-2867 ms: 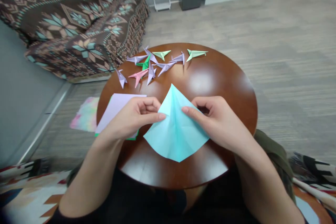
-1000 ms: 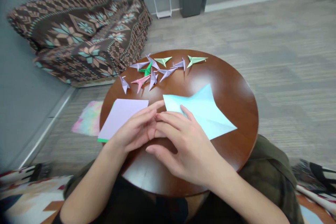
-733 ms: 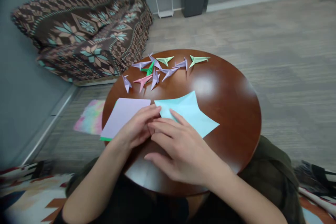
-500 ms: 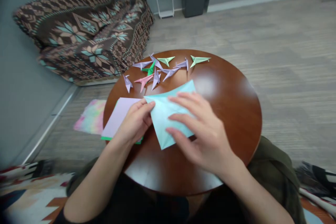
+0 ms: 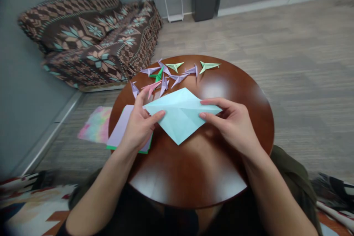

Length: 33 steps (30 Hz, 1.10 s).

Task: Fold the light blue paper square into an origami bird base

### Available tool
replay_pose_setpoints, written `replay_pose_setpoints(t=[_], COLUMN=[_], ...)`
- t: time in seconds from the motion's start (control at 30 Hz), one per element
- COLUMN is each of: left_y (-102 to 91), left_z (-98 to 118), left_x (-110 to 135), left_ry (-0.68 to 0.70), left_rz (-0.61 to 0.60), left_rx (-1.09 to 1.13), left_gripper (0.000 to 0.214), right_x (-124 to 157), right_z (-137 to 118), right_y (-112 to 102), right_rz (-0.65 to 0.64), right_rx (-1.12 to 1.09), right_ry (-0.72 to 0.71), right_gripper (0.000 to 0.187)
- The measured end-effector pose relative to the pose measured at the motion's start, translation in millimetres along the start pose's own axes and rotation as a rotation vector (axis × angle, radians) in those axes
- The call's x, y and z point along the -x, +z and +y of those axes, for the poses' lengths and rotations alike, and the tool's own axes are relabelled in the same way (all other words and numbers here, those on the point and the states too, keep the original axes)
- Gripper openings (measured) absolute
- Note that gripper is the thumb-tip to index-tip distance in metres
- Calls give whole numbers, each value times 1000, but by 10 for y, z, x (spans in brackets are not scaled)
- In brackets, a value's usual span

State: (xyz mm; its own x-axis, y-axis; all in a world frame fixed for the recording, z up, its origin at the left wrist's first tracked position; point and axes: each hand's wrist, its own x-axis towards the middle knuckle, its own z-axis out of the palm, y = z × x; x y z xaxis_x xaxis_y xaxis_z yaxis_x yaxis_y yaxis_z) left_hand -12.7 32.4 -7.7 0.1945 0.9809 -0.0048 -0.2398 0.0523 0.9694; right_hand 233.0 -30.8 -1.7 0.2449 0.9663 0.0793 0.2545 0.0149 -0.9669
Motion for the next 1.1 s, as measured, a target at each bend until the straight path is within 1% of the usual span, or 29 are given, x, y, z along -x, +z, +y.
replay_pose_setpoints(t=[0.03,0.07,0.17,0.2,0.27,0.33,0.37,0.4,0.43,0.47,0.53,0.57,0.6,0.63,0.7,0.77,0.83,0.87,0.97,1.03,1.1], left_y=[-11,-19,-23,-19,-10,-8,-8,-6,1,14,66,102,140,176,225,231,204,187,160,168,180], left_z=[0,3,30,44,73,100,111,122,132,141,153,154,151,143,117,86,62,55,40,28,13], left_x=[-3,-3,23,35,54,58,55,51,49,52,76,98,125,152,198,216,204,192,153,143,152], left_ry=[29,31,-5,16,109,188,207,207,195,173,107,58,4,-70,-209,-250,-223,-206,-170,-142,-104], left_rz=[-11,-22,-8,12,49,58,54,55,55,49,15,-17,-47,-69,-110,-89,-28,2,56,84,99], left_rx=[-51,-116,-354,-419,-485,-477,-437,-364,-263,-144,82,159,208,235,241,195,138,119,107,96,63], left_gripper=[85,75,37,30,22,21,22,23,23,24,38,48,54,54,47,40,35,34,38,44,47], right_x=[4,7,17,18,18,16,17,21,29,41,73,91,108,123,147,165,180,187,207,218,225], right_z=[-10,-21,-40,-41,-36,-33,-36,-44,-58,-75,-114,-133,-150,-165,-193,-217,-235,-240,-236,-225,-217], right_y=[0,2,16,19,20,9,2,-6,-12,-15,-6,8,27,50,101,140,152,147,112,100,111], right_rz=[-15,-17,54,84,115,122,126,128,127,122,86,67,51,37,26,34,31,6,-178,-287,-312], right_rx=[6,19,78,94,128,147,145,136,118,94,19,-43,-107,-168,-225,-203,-181,-180,-166,-85,31], right_ry=[0,-8,-42,-61,-128,-239,-289,-312,-302,-258,-114,-49,4,42,78,48,-34,-86,-205,-245,-291], right_gripper=[37,38,30,26,16,12,12,13,14,15,18,20,21,23,26,26,27,32,47,51,53])
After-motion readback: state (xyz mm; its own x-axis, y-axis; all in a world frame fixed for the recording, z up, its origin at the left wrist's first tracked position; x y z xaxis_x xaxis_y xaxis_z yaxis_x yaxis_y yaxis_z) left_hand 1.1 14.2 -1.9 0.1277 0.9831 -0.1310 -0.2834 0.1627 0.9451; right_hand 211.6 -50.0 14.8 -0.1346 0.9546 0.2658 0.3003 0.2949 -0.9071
